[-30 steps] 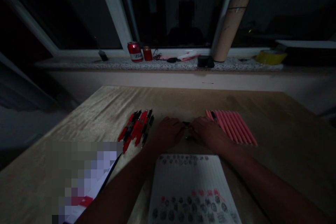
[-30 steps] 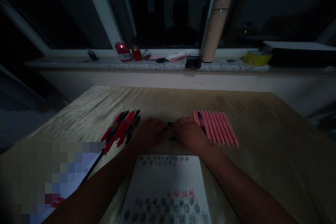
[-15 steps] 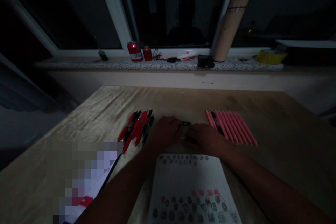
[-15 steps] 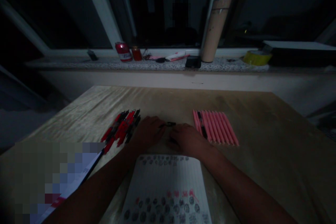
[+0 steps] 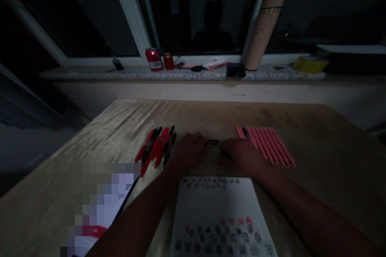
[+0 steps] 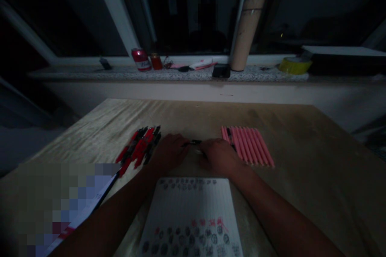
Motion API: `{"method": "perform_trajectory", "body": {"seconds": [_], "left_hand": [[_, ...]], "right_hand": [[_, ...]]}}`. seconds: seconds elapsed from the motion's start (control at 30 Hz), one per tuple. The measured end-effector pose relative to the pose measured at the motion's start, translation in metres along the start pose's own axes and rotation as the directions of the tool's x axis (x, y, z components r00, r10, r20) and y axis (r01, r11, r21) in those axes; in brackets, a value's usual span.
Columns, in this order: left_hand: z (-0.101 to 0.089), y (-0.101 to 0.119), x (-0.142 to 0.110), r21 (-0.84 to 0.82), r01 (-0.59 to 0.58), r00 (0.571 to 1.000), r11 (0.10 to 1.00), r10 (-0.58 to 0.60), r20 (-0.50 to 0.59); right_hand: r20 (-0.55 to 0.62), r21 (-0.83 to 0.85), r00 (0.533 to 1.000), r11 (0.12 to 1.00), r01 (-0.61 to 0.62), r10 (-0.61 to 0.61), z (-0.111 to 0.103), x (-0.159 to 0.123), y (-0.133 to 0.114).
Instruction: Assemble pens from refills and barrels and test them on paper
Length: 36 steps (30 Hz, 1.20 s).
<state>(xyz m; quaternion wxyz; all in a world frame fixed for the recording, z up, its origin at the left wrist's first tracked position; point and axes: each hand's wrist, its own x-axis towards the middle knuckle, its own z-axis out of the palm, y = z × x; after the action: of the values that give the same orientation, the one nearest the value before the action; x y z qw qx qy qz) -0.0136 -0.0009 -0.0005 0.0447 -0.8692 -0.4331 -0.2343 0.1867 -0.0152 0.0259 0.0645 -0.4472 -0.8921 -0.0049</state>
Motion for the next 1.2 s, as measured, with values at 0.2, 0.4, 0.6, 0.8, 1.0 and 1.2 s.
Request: {"method": "perform_trajectory", "body": {"seconds": [0.2,0.4,0.6,0.8,1.0,1.2], "left_hand": [[-0.0022,0.0012,0.0011,0.016,0.035,0.999,0.999,-0.035,-0.002],[-0.0031,0.0019,0.001,-0.027,-0.034,0.999,0.999,0.034,0.001],[-0.0011,0.0007,0.0001,-0.028,-0.037,0.999,0.999,0.037,-0.023],[-0.0003,0.0004,0.0006,-0.013,0.02,0.999,1.0,-0.021,-0.046],[-0.0008,-0.0002,-0.0003,0.0,0.038,0.997,0.999,-0.038,-0.072],[-0.0037,0.0015,0.0003,-0.053,-0.023,0.999,0.998,0.022,-0.036]], "right_hand": [[-0.115,-0.002,0.989,0.995,-0.097,0.096,0.001,-0.0005,-0.0001],[-0.146,0.005,0.987,0.997,-0.074,0.074,0.0032,-0.0007,0.0004],[-0.139,-0.001,0.986,0.996,-0.09,0.089,0.0048,-0.0011,0.0012],[-0.149,-0.071,0.982,0.989,-0.126,0.115,0.006,-0.0016,0.0018],[-0.082,-0.089,0.99,0.989,-0.118,0.111,0.0047,-0.0015,0.0007],[-0.071,-0.09,0.992,0.99,-0.107,0.101,0.0041,-0.0015,0.0007]]}}
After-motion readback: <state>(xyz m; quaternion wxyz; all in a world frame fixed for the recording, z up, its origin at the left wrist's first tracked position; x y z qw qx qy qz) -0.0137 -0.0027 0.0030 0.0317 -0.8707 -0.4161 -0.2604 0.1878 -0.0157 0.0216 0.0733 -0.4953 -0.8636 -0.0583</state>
